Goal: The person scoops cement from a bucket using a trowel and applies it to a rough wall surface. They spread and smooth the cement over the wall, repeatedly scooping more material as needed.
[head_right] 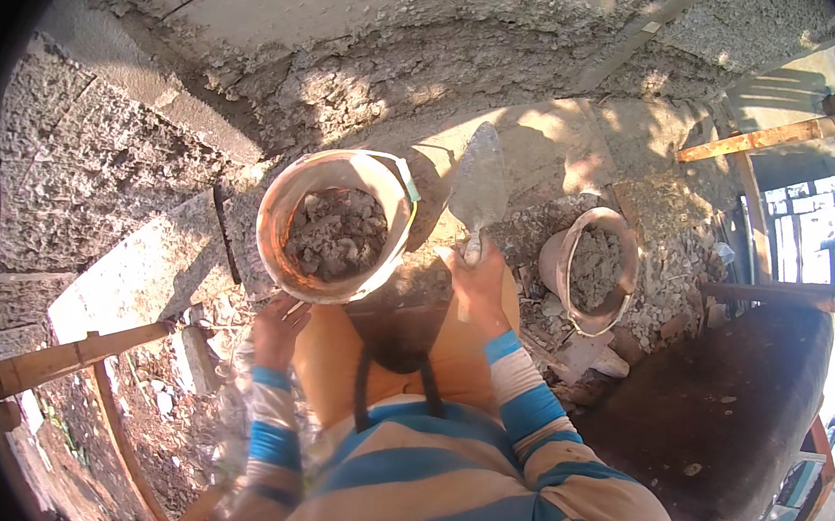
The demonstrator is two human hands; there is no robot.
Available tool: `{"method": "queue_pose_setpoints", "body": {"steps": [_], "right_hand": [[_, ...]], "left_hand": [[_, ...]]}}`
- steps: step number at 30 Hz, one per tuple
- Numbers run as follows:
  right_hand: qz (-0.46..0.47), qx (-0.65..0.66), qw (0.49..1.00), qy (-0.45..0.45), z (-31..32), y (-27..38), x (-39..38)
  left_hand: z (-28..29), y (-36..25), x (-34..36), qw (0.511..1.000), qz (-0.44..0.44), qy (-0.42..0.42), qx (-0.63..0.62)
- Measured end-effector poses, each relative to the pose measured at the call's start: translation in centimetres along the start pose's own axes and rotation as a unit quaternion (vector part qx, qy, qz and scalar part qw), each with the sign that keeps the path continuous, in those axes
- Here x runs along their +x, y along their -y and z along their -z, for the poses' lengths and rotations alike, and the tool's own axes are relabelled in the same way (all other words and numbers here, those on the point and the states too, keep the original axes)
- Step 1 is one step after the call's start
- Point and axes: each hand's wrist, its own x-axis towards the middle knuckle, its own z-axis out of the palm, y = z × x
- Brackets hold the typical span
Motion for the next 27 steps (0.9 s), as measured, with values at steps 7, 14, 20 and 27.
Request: {"method": "queue_pose_setpoints", "body": {"steps": [7,14,20,27], "right_hand": [[-0.065,0.032,0.997,-0.015,3.8,0.5,-7.1],[-0.141,-0.013,0.906,-0.398,13.1,-13.8,-4.7],[-0.283,-0.262,0.856,-0.345,28.1,-29.6,-1.8],[-0.149,0.417,0.727,-0.524,20.4,-24.1,-0.5]], "left_hand": [[0.3,0.0,-1.3,0.985,-0.069,-0.134,0.084],[1.7,1.5,-3.3,0.982,-0.095,-0.126,0.104],[1.3,2.1,-5.2,0.983,-0.083,-0.130,0.097],[3.3,-0.4,-7.0,0.976,-0.081,-0.158,0.129]]}}
